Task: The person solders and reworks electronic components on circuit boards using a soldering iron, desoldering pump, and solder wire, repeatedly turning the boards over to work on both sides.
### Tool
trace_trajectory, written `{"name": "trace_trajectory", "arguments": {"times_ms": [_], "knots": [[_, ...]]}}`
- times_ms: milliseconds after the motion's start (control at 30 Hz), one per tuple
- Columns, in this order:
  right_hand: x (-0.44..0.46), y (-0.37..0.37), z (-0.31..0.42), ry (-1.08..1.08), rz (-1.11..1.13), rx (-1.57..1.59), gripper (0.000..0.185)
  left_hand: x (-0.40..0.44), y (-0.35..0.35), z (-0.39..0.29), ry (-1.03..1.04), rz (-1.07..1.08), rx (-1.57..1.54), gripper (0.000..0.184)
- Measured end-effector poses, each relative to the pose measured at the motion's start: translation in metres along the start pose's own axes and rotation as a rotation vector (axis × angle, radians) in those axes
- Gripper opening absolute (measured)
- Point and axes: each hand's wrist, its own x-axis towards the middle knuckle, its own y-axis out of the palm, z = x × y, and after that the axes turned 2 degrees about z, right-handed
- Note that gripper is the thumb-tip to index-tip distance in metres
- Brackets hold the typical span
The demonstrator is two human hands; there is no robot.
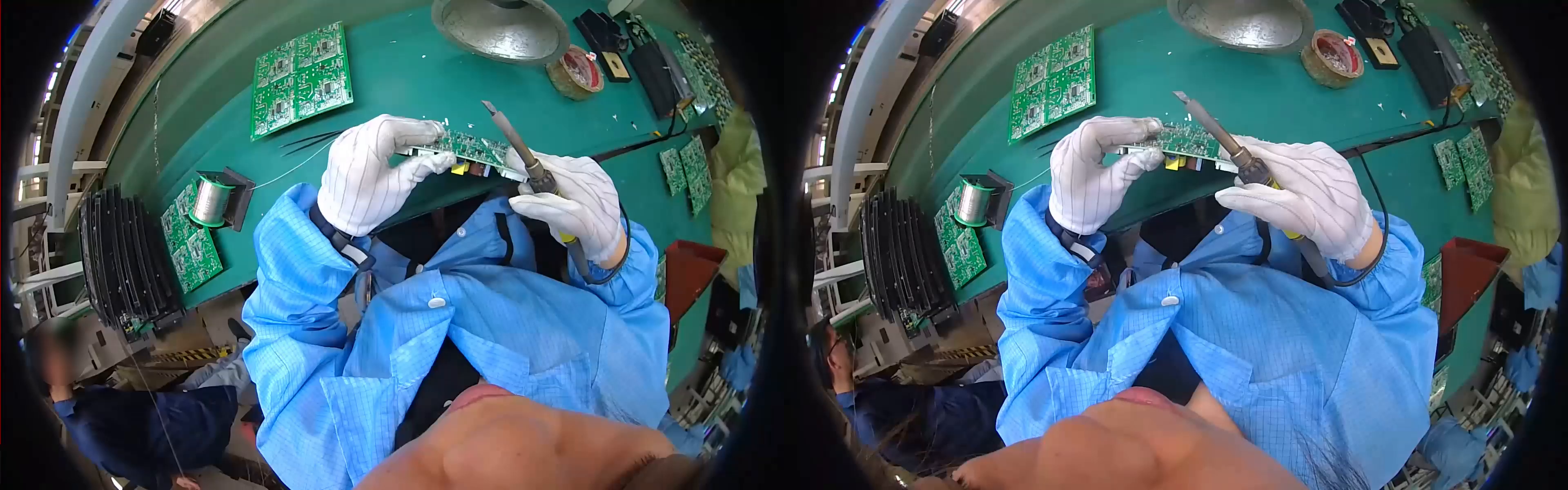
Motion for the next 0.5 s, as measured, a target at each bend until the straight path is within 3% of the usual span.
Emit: {"name": "trace_trajectory", "arguments": {"times_ms": [200,300,400,500], "knots": [[0.008,0.004,-0.006,-0.046,-0.114,0.037,0.032,0.009,-0.006,0.002,0.027,-0.002,-0.044,0.033],[0.016,-0.001,-0.007,0.014,-0.193,0.056,0.026,0.018,-0.011,-0.002,-0.065,0.094,-0.077,0.045],[0.025,-0.008,-0.009,0.089,-0.266,0.095,0.027,0.026,-0.011,-0.002,-0.030,0.074,-0.074,0.082],[0.029,-0.012,-0.021,0.105,-0.264,0.153,0.024,0.033,-0.005,0.005,-0.038,-0.020,-0.075,0.082]]}}
